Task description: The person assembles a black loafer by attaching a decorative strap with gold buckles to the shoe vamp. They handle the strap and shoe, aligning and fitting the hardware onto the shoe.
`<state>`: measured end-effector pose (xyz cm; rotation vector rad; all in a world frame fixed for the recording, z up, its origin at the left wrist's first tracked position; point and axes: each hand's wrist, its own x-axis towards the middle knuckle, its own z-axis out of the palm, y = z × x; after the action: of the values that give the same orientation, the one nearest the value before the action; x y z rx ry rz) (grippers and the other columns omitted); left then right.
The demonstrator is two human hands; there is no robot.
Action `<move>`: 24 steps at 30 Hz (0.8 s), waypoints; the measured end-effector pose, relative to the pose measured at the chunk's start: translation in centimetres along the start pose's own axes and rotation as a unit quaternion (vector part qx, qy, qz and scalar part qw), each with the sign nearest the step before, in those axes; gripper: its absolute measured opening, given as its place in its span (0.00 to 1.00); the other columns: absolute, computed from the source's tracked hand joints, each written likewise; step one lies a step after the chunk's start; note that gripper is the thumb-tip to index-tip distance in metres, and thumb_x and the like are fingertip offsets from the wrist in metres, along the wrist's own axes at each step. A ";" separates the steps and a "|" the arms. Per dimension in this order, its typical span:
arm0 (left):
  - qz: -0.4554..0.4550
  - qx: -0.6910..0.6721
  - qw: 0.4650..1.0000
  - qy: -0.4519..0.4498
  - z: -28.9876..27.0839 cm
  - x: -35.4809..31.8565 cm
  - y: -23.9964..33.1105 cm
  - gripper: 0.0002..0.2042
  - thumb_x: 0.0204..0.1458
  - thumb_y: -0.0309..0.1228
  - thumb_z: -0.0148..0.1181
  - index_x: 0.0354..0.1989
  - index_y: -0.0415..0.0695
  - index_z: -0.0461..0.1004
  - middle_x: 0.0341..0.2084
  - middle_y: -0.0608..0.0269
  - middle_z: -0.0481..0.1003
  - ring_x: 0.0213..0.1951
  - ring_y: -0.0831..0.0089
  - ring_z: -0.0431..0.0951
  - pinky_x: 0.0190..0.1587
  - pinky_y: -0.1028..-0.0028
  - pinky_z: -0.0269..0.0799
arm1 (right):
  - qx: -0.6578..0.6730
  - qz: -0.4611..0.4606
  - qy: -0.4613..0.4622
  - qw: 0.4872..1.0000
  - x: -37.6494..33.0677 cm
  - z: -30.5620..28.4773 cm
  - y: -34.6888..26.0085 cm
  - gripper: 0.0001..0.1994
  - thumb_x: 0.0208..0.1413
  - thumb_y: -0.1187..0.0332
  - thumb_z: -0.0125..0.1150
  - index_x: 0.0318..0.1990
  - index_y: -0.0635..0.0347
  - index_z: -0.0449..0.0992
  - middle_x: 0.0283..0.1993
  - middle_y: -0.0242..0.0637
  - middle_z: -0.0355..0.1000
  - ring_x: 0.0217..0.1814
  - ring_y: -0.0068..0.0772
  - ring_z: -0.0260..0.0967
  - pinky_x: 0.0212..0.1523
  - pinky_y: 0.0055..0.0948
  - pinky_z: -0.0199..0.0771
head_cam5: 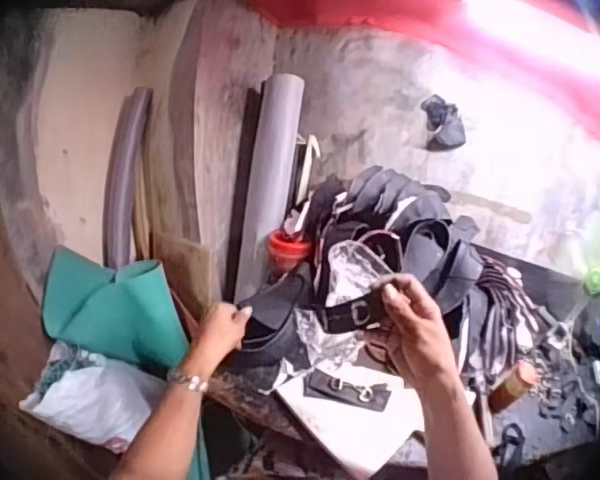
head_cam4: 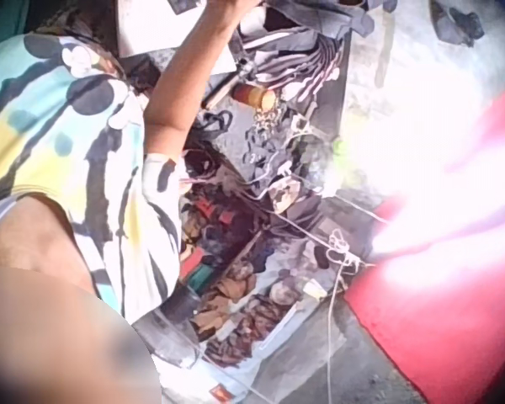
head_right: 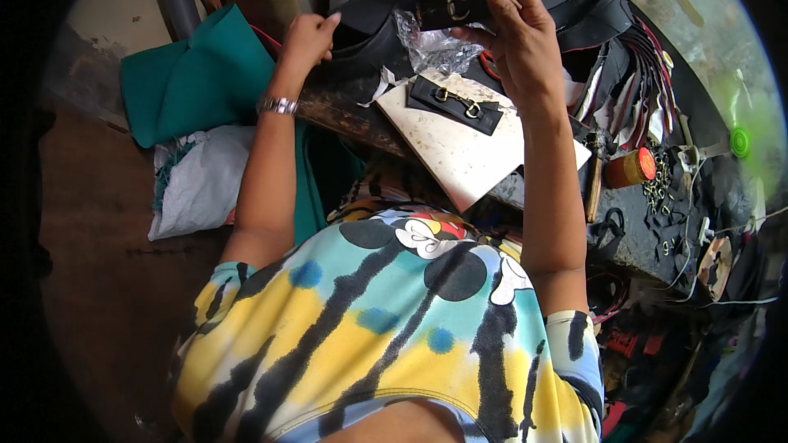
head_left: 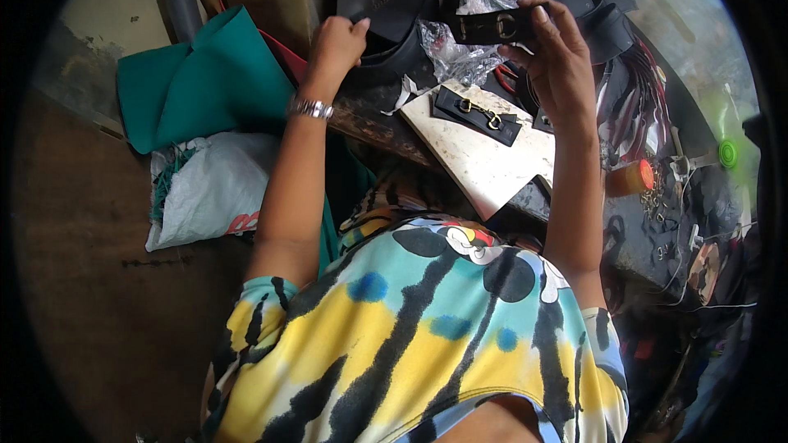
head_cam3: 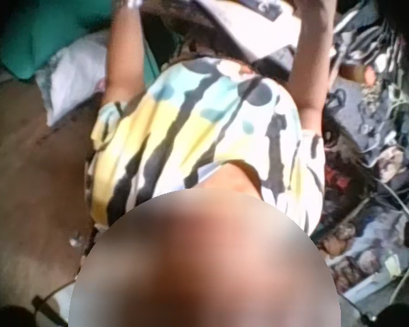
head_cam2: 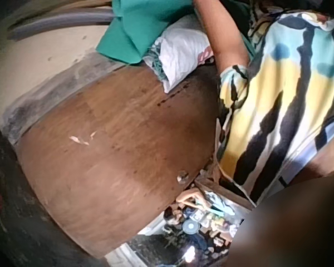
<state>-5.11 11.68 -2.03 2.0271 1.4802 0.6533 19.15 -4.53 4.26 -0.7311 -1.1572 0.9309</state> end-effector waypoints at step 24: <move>0.464 -0.018 0.883 0.075 -8.5 -3.8 9.7 0.08 0.58 0.30 0.56 0.40 0.40 0.67 0.24 0.62 0.67 0.28 0.79 0.64 0.35 0.78 0.64 | -0.009 0.010 -0.099 0.995 -1.5 2.8 -6.4 0.10 0.56 0.74 0.64 0.44 0.64 0.74 0.37 0.30 0.74 0.36 0.17 0.72 0.36 0.16 0.72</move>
<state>-5.04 6.82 10.54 2.6493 0.4491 1.2010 17.73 -8.67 9.90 -0.6773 -1.3357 1.0268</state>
